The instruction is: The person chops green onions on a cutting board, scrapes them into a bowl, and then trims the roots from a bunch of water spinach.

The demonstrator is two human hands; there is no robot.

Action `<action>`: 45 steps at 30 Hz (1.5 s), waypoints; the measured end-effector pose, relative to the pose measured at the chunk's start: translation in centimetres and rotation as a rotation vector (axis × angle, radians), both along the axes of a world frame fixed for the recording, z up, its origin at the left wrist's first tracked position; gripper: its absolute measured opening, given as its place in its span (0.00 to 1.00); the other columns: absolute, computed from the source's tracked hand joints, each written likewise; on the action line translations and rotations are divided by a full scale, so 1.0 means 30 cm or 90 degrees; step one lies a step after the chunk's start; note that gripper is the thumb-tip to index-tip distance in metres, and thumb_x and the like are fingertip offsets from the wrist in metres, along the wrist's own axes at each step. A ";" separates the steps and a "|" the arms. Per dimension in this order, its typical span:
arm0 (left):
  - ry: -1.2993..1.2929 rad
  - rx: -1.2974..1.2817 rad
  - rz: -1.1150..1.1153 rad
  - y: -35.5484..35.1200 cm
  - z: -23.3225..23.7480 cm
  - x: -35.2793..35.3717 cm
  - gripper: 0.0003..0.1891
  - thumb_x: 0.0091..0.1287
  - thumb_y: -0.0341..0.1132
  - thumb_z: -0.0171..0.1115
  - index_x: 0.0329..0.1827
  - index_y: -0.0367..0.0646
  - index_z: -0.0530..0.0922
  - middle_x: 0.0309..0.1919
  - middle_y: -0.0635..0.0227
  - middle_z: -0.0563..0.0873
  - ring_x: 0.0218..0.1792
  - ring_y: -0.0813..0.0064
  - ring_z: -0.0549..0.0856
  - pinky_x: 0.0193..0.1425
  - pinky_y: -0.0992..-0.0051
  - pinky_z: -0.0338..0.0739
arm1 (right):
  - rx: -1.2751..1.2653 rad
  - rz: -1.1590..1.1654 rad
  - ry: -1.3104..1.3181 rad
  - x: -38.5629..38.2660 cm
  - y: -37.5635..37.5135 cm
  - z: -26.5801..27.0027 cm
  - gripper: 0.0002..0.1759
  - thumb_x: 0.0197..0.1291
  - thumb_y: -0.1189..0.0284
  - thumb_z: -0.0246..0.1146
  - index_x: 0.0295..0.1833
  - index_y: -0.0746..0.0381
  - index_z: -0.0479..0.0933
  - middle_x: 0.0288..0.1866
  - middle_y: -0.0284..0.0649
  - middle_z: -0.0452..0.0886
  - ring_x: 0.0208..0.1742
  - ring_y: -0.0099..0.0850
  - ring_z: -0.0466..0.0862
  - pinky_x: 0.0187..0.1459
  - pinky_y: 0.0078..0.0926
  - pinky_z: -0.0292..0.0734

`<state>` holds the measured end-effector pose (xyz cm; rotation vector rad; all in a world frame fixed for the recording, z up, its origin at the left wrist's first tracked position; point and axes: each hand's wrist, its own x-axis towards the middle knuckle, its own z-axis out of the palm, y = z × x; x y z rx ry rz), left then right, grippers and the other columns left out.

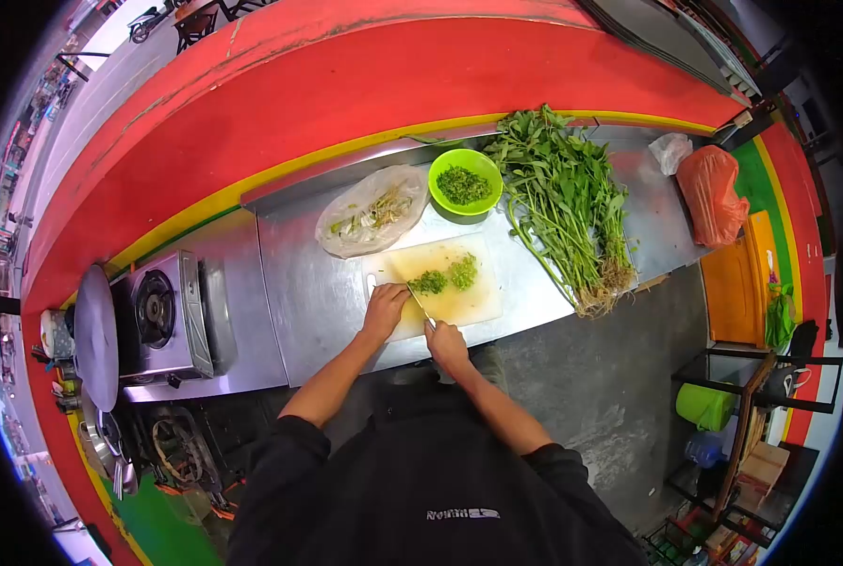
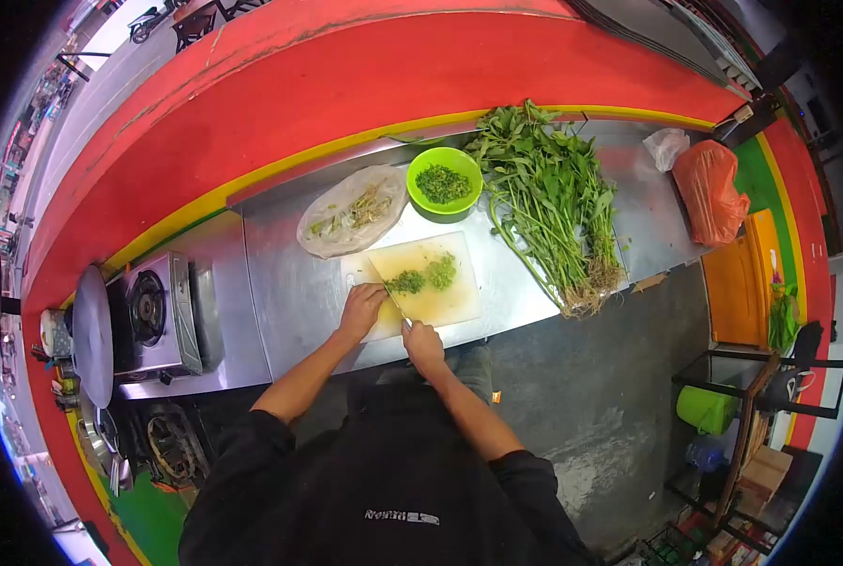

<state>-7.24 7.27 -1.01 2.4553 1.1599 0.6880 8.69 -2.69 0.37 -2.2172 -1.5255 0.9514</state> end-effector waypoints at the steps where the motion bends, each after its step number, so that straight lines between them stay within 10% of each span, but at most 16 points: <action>1: 0.003 -0.004 0.000 0.000 -0.003 0.001 0.12 0.62 0.28 0.60 0.46 0.40 0.85 0.49 0.66 0.85 0.53 0.63 0.82 0.60 0.62 0.74 | 0.003 -0.001 -0.006 -0.001 0.010 0.009 0.29 0.72 0.53 0.56 0.38 0.73 0.82 0.33 0.67 0.83 0.38 0.63 0.86 0.42 0.57 0.82; 45: -0.064 0.001 -0.016 0.005 -0.004 -0.011 0.09 0.60 0.23 0.64 0.43 0.37 0.86 0.44 0.60 0.88 0.49 0.59 0.85 0.56 0.63 0.78 | -0.050 -0.012 0.102 0.029 -0.042 -0.020 0.30 0.72 0.53 0.56 0.39 0.73 0.82 0.37 0.69 0.83 0.42 0.65 0.85 0.46 0.58 0.81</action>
